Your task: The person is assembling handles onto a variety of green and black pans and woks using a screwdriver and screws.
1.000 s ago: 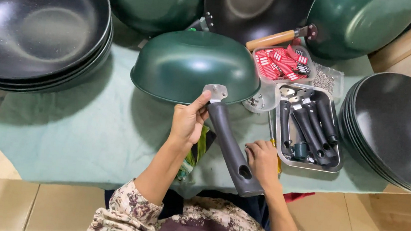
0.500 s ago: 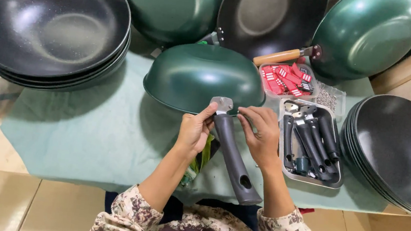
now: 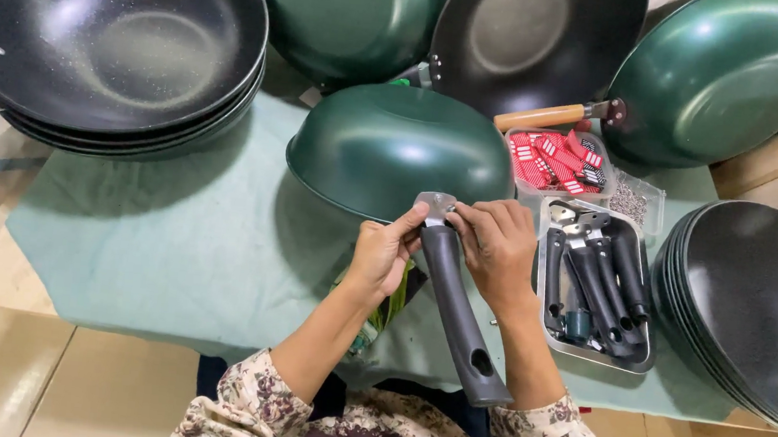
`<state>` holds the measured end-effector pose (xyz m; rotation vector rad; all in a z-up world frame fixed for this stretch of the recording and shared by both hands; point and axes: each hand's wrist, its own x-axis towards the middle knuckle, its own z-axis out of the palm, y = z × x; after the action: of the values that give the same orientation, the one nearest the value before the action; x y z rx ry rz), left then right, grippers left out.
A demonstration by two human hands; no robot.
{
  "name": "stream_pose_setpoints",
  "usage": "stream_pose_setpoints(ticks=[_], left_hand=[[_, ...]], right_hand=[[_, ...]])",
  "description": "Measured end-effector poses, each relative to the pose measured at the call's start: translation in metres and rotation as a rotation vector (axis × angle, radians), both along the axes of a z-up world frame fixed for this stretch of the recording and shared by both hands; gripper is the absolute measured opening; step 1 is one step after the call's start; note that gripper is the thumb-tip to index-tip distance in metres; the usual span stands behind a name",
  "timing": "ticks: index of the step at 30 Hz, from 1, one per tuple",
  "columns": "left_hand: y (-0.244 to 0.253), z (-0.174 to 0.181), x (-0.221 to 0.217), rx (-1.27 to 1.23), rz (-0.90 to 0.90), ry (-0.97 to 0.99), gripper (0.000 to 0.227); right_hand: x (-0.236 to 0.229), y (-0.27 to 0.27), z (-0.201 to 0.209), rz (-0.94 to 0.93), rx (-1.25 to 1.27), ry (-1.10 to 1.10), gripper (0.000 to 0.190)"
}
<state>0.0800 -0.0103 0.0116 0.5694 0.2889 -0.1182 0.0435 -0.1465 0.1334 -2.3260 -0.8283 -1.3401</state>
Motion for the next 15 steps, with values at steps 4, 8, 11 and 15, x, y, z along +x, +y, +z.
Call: stream_pose_setpoints(ticks=[4, 8, 11, 15], left_hand=[[0.001, 0.002, -0.001, -0.01, 0.011, -0.004, 0.013], [0.002, -0.003, 0.0, 0.004, -0.003, -0.011, 0.013], [0.003, 0.011, -0.003, -0.004, -0.004, -0.016, 0.012], [0.003, 0.011, -0.004, -0.013, -0.002, -0.015, 0.013]], right_hand=[[0.002, 0.0, -0.002, -0.001, 0.012, 0.016, 0.017], [-0.002, 0.003, 0.002, 0.023, 0.095, 0.099, 0.023], [-0.008, 0.004, 0.009, 0.075, 0.156, 0.16, 0.028], [-0.013, 0.008, 0.013, 0.131, 0.158, 0.175, 0.018]])
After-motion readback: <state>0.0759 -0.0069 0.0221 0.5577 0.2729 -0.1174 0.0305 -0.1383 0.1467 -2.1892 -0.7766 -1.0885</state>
